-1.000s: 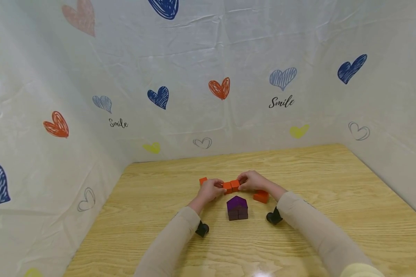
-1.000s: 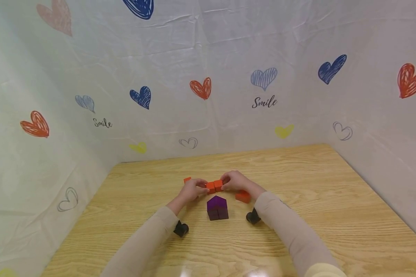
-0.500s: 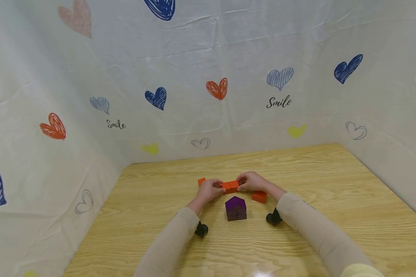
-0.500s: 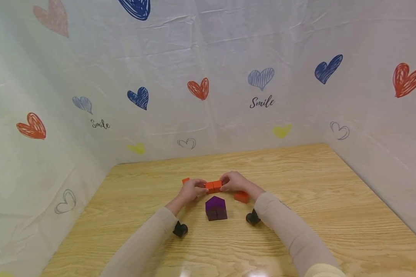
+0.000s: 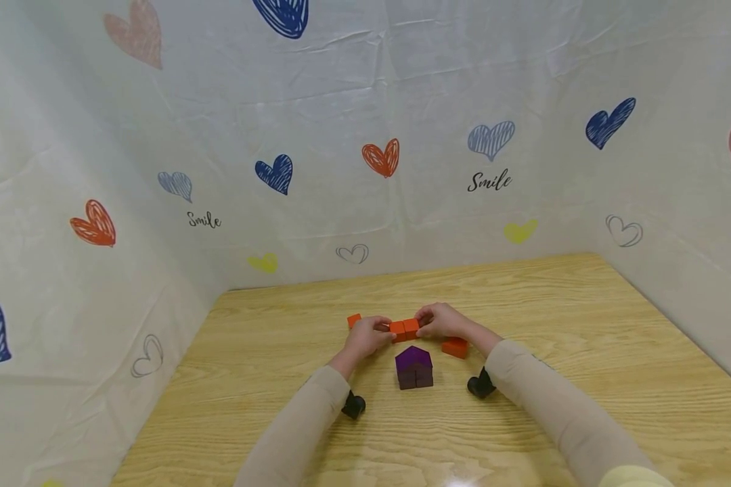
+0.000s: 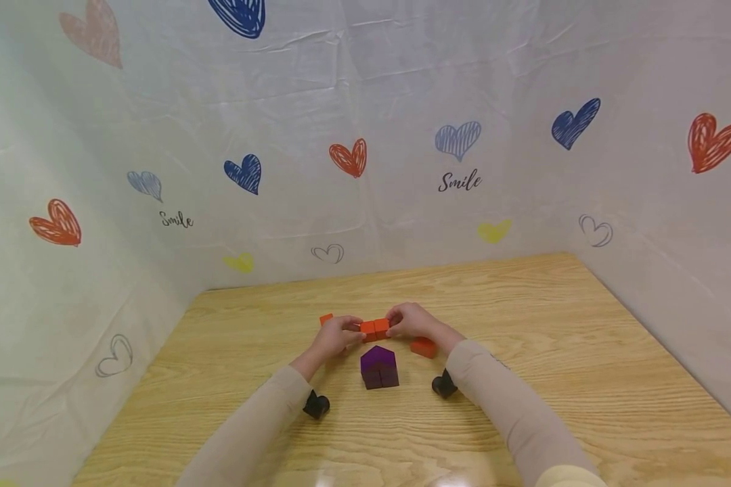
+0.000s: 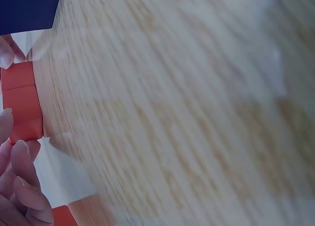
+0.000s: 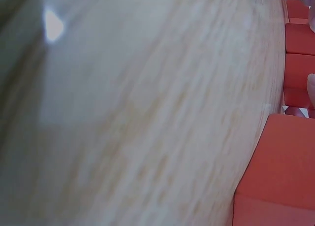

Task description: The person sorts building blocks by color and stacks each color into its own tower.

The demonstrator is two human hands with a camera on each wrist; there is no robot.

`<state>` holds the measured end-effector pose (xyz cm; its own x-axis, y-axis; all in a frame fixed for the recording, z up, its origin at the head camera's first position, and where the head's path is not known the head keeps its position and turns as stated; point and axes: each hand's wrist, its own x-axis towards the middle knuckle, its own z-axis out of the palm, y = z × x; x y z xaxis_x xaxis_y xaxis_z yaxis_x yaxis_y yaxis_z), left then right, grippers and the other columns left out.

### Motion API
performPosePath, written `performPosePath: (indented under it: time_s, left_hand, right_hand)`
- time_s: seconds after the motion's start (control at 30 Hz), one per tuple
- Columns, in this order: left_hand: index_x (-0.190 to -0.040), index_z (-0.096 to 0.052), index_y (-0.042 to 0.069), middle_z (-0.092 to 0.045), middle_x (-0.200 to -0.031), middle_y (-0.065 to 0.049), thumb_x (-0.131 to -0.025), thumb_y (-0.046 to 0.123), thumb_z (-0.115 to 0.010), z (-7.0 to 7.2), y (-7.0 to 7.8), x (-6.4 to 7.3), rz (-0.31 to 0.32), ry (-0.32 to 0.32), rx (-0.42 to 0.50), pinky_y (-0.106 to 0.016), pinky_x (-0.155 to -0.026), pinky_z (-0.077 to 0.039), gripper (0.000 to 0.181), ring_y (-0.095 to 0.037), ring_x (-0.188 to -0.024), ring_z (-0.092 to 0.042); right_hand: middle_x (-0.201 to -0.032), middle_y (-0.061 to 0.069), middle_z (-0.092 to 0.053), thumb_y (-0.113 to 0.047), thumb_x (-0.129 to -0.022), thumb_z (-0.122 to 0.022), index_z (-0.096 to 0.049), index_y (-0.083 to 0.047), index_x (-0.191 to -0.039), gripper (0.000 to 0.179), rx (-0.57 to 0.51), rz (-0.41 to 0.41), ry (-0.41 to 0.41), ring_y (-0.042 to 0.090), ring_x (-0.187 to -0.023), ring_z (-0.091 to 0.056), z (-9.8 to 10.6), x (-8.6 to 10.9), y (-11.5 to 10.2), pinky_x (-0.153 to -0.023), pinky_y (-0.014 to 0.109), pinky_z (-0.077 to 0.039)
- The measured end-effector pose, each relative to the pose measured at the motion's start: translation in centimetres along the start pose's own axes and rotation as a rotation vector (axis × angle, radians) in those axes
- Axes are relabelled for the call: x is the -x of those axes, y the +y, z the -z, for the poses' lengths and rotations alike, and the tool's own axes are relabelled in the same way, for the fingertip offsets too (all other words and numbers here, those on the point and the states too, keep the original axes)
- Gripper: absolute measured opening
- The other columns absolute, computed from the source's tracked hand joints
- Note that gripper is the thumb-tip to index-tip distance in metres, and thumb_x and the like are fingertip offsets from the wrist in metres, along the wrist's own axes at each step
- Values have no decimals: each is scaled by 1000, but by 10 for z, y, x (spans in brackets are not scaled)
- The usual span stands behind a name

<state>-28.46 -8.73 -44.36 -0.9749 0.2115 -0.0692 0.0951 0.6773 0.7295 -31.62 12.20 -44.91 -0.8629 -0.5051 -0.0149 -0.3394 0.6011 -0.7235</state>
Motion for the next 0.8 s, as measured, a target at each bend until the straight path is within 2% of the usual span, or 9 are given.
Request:
performPosePath:
  time_s: [0.17,0.3,0.37,0.43,0.57,0.67,0.8]
  left_hand:
    - [-119,-60,7,-67,-104,-9,-83,21,-68,0,1,2,-6,-2,-2,-31,-74,-50,40,-20,-90,-61]
    - [-126,-54,7,-64,-109,-11,-82,22,-69,5,5,5,6,-15,16,-27,-60,-50,49,-17,-76,-60]
    - [-128,-52,8,-63,-109,-11,-83,23,-68,9,7,6,11,2,13,-25,-57,-48,50,-15,-69,-57]
    - [-127,-53,9,-63,-107,-9,-84,22,-67,14,9,7,-1,42,-12,-24,-55,-46,48,-14,-63,-55]
    - [-123,-57,8,-63,-103,-8,-86,16,-64,27,7,4,-39,194,-98,-25,-53,-42,39,-16,-62,-55]
    - [-121,-58,7,-62,-105,-10,-86,13,-62,36,2,2,-13,297,-110,-29,-58,-45,35,-21,-73,-59]
    - [-122,-58,6,-60,-114,-12,-87,13,-61,42,-5,3,66,333,-91,-36,-71,-49,36,-27,-93,-60]
  right_hand:
    - [-95,9,-67,-9,-79,-70,-63,0,-101,25,1,10,-3,20,-88,-61,0,1,0,-83,37,-48]
    - [-98,11,-66,-10,-79,-71,-62,1,-105,29,3,13,-6,23,-91,-61,1,2,0,-84,38,-48]
    - [-99,11,-65,-12,-79,-71,-61,1,-106,32,2,8,-8,24,-93,-61,1,2,0,-85,39,-47]
    - [-100,11,-65,-12,-79,-71,-60,2,-108,33,-5,2,-14,25,-94,-60,1,2,0,-85,39,-47]
    - [-100,11,-64,-13,-79,-71,-60,2,-108,35,-16,5,-24,25,-95,-60,2,3,1,-85,39,-47]
    - [-99,11,-64,-13,-79,-71,-60,3,-108,35,-9,20,-26,25,-94,-60,2,3,1,-85,38,-47]
    - [-99,11,-64,-13,-79,-71,-60,3,-108,35,-2,24,-24,25,-94,-60,3,3,0,-85,38,-47]
